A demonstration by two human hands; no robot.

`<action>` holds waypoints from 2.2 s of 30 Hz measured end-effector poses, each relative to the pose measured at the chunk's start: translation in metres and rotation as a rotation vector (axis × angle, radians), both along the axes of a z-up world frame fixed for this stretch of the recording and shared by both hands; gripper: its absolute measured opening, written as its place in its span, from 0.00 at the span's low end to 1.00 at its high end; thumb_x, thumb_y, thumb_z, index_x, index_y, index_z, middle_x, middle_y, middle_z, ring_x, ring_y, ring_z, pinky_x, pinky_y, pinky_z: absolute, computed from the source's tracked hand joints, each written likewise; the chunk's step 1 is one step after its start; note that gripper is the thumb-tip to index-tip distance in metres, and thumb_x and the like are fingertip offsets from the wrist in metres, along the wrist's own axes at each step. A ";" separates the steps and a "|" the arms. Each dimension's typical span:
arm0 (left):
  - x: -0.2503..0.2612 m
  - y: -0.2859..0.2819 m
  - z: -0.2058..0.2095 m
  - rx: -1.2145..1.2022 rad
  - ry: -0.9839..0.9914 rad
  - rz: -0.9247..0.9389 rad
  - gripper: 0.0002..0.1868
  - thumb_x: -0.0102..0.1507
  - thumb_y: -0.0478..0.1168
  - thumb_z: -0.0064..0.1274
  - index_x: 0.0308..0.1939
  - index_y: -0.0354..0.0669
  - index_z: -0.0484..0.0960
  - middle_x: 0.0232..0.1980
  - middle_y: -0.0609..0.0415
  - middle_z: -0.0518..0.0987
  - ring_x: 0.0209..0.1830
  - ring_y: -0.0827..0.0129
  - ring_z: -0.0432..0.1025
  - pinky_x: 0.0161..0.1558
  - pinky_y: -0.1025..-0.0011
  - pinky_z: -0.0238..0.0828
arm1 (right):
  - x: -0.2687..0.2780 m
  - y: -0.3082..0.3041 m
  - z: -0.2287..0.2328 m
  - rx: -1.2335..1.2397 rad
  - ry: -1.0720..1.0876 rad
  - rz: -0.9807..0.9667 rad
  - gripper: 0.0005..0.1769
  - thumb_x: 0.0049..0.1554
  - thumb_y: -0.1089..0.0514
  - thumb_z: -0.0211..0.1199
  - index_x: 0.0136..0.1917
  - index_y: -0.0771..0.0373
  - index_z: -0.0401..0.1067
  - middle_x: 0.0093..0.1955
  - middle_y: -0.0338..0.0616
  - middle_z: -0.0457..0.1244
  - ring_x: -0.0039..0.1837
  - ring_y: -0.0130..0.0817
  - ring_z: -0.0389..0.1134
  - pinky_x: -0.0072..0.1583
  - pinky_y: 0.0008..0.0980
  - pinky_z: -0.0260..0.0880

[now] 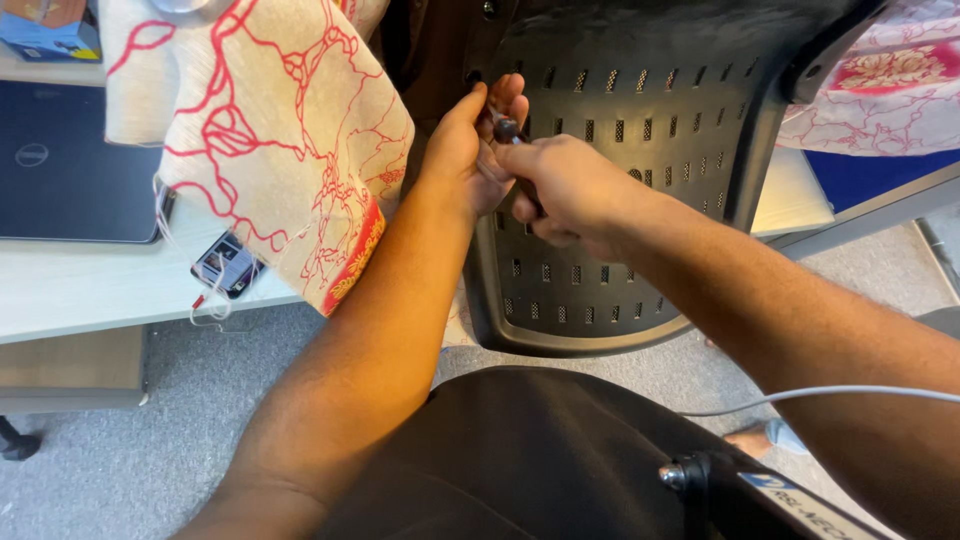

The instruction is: The person uses a screwdriver to tighten screws on the underside of an office chair, securing the seat to the central mechanism and then attaching the backrest frame. The chair is flipped and repositioned to access different screw locations.

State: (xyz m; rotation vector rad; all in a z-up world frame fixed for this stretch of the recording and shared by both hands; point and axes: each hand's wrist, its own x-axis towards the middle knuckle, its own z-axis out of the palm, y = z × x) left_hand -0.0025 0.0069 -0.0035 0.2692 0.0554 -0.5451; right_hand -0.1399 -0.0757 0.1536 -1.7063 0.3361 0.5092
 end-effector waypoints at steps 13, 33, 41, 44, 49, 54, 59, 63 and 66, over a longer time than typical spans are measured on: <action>0.001 0.012 -0.008 -0.026 -0.084 -0.039 0.16 0.71 0.52 0.46 0.46 0.46 0.83 0.38 0.56 0.82 0.36 0.74 0.75 0.37 0.78 0.74 | 0.003 0.026 -0.015 1.008 0.235 -0.254 0.06 0.64 0.55 0.57 0.44 0.54 0.67 0.30 0.31 0.56 0.25 0.19 0.49 0.28 0.23 0.44; -0.008 -0.006 -0.001 0.147 -0.038 0.084 0.14 0.72 0.50 0.45 0.48 0.46 0.81 0.42 0.59 0.86 0.36 0.74 0.77 0.35 0.71 0.74 | -0.002 0.002 -0.015 0.252 0.108 -0.132 0.15 0.62 0.43 0.52 0.43 0.55 0.66 0.27 0.31 0.56 0.24 0.20 0.50 0.27 0.23 0.46; 0.011 -0.017 -0.009 0.048 -0.014 0.162 0.16 0.73 0.51 0.45 0.46 0.43 0.80 0.36 0.58 0.81 0.33 0.72 0.76 0.36 0.71 0.74 | -0.005 -0.007 -0.004 0.865 0.197 -0.138 0.20 0.68 0.44 0.49 0.52 0.64 0.66 0.32 0.36 0.60 0.31 0.22 0.58 0.32 0.19 0.54; 0.018 -0.010 -0.009 -0.127 0.002 0.069 0.17 0.73 0.52 0.43 0.46 0.44 0.79 0.35 0.56 0.79 0.33 0.72 0.75 0.37 0.73 0.76 | -0.010 0.004 -0.007 1.412 0.360 -0.391 0.26 0.67 0.45 0.47 0.55 0.74 0.66 0.33 0.39 0.59 0.29 0.24 0.56 0.31 0.20 0.54; 0.004 -0.001 -0.004 0.042 -0.023 0.114 0.17 0.71 0.51 0.43 0.45 0.45 0.81 0.37 0.59 0.82 0.31 0.75 0.75 0.32 0.72 0.74 | -0.004 0.012 -0.013 0.723 0.167 -0.145 0.17 0.65 0.45 0.49 0.49 0.62 0.66 0.28 0.34 0.57 0.24 0.23 0.48 0.28 0.25 0.47; 0.000 -0.010 -0.001 0.215 0.022 0.136 0.14 0.70 0.50 0.43 0.44 0.48 0.80 0.41 0.60 0.83 0.31 0.75 0.75 0.29 0.73 0.70 | -0.012 0.002 -0.007 -0.137 -0.077 0.009 0.19 0.64 0.44 0.52 0.46 0.62 0.69 0.28 0.36 0.58 0.25 0.22 0.51 0.29 0.25 0.50; 0.021 -0.012 -0.012 0.041 -0.018 0.156 0.14 0.74 0.46 0.43 0.49 0.41 0.79 0.45 0.55 0.83 0.36 0.74 0.74 0.38 0.76 0.75 | -0.021 0.002 -0.001 1.135 0.282 -0.302 0.21 0.68 0.43 0.49 0.48 0.64 0.67 0.31 0.35 0.56 0.29 0.20 0.52 0.32 0.20 0.51; 0.016 -0.004 -0.005 -0.023 -0.039 0.115 0.14 0.74 0.46 0.41 0.51 0.41 0.77 0.46 0.55 0.83 0.38 0.73 0.75 0.39 0.76 0.75 | -0.014 0.009 -0.006 1.049 0.245 -0.164 0.18 0.67 0.45 0.52 0.45 0.61 0.66 0.28 0.31 0.54 0.26 0.20 0.47 0.30 0.22 0.45; -0.010 0.002 0.022 0.087 -0.123 0.098 0.17 0.70 0.50 0.41 0.48 0.43 0.79 0.44 0.60 0.84 0.35 0.75 0.74 0.31 0.72 0.72 | -0.010 0.006 -0.007 0.309 0.050 -0.077 0.15 0.62 0.44 0.53 0.40 0.54 0.66 0.26 0.30 0.53 0.24 0.20 0.44 0.27 0.25 0.40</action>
